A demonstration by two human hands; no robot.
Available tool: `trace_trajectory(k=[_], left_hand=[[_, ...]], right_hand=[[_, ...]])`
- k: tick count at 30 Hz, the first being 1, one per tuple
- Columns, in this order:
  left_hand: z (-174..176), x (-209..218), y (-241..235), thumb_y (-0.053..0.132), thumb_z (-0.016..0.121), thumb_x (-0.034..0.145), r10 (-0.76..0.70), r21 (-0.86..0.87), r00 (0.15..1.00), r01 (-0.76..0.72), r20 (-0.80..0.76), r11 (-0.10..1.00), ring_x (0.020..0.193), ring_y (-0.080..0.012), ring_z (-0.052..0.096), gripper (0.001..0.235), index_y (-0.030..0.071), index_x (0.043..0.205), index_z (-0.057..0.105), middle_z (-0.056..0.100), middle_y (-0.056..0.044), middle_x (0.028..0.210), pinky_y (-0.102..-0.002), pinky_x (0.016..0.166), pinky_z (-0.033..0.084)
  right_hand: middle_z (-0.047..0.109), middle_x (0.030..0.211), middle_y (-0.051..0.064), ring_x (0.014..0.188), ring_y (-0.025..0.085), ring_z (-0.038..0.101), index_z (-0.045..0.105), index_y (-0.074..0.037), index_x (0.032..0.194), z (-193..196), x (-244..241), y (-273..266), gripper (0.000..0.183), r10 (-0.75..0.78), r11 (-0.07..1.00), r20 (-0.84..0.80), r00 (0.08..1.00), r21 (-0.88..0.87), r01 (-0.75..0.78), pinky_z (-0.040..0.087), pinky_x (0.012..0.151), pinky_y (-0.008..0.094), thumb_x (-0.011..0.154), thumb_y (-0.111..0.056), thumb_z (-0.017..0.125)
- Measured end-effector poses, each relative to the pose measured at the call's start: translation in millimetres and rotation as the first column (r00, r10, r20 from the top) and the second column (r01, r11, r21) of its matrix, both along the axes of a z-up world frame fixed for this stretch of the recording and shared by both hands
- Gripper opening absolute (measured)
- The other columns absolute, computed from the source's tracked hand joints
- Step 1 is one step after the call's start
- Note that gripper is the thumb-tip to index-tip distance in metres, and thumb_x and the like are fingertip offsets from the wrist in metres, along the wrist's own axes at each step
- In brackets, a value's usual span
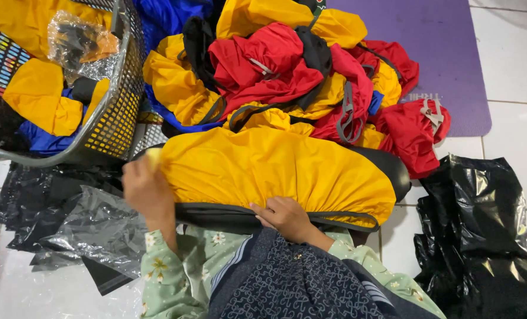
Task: The person wipes a yellow garment with a sponge, folds it, and places it into a clear plastic bag. They then put the bag into a black plastic bag and seal it. Finally, they use scissors to cut a black strap on another yellow garment.
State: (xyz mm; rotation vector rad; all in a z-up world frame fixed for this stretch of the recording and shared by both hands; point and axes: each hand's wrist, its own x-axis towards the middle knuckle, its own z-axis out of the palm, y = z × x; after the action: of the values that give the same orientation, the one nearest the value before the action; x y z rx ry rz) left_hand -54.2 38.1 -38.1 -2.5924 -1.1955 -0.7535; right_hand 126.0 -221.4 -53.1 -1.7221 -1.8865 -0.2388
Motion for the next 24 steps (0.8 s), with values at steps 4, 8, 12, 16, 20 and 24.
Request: trace_trajectory(k=[4,8,12,16,20,24], left_hand=[[27,-13,1,0.022,0.092,0.088,0.053,-0.116,0.948,-0.017,0.315,0.993,0.091,-0.0243,0.064,0.038,0.011,0.117,0.071,0.057,-0.005,0.103,-0.033,0.080,0.054],[58,16,-62,0.022,0.096,0.068,-0.309,-0.526,0.819,0.554,0.484,0.646,0.087,-0.0295,0.072,0.047,0.013,0.109,0.076,0.068,-0.003,0.095,-0.037,0.075,0.058],[1,-22,-27,0.021,0.083,0.079,-0.274,-0.315,0.949,0.311,0.157,0.897,0.088,-0.0374,0.070,0.037,0.015,0.113,0.072,0.068,-0.010,0.108,-0.049,0.070,0.059],[0,-63,8,0.033,0.083,0.094,0.209,0.003,0.971,-0.210,0.114,0.978,0.092,-0.0246,0.068,0.031,0.017,0.117,0.071,0.061,-0.001,0.109,-0.034,0.078,0.056],[58,-47,-23,0.018,0.096,0.081,-0.078,-0.339,0.870,0.270,0.487,0.901,0.095,-0.0369,0.067,0.044,0.005,0.115,0.073,0.063,-0.012,0.101,-0.040,0.081,0.055],[56,-41,-33,0.019,0.095,0.067,-0.200,-0.620,0.897,0.420,0.394,0.662,0.086,-0.0321,0.071,0.043,0.013,0.107,0.079,0.070,-0.005,0.089,-0.041,0.072,0.059]], right_hand=[[0.043,0.073,0.000,0.057,0.019,0.047,0.070,-0.016,0.124,0,2,2,0.026,-0.023,1.000,-0.002,1.000,-0.012,0.023,0.042,0.053,0.030,0.101,-0.024,0.061],[0.043,0.073,0.000,0.058,0.019,0.048,0.070,-0.016,0.123,1,2,2,0.026,-0.007,0.999,-0.022,1.000,-0.036,0.006,0.042,0.053,0.030,0.101,-0.025,0.061],[0.043,0.073,0.001,0.058,0.020,0.047,0.070,-0.015,0.123,1,0,-1,0.026,-0.015,0.999,-0.004,1.000,-0.037,0.014,0.042,0.053,0.031,0.102,-0.024,0.059],[0.043,0.074,0.001,0.058,0.020,0.048,0.070,-0.015,0.125,-4,2,-1,0.027,-0.010,0.999,-0.020,1.000,-0.039,0.009,0.043,0.054,0.031,0.102,-0.025,0.059],[0.046,0.074,0.002,0.059,0.019,0.049,0.069,-0.016,0.125,-3,2,-1,0.028,-0.003,0.998,-0.039,0.999,-0.063,0.001,0.044,0.055,0.031,0.100,-0.024,0.062],[0.044,0.074,0.001,0.059,0.019,0.049,0.070,-0.016,0.124,0,1,0,0.027,-0.006,0.998,-0.036,0.999,-0.064,0.004,0.044,0.054,0.031,0.100,-0.026,0.061]])
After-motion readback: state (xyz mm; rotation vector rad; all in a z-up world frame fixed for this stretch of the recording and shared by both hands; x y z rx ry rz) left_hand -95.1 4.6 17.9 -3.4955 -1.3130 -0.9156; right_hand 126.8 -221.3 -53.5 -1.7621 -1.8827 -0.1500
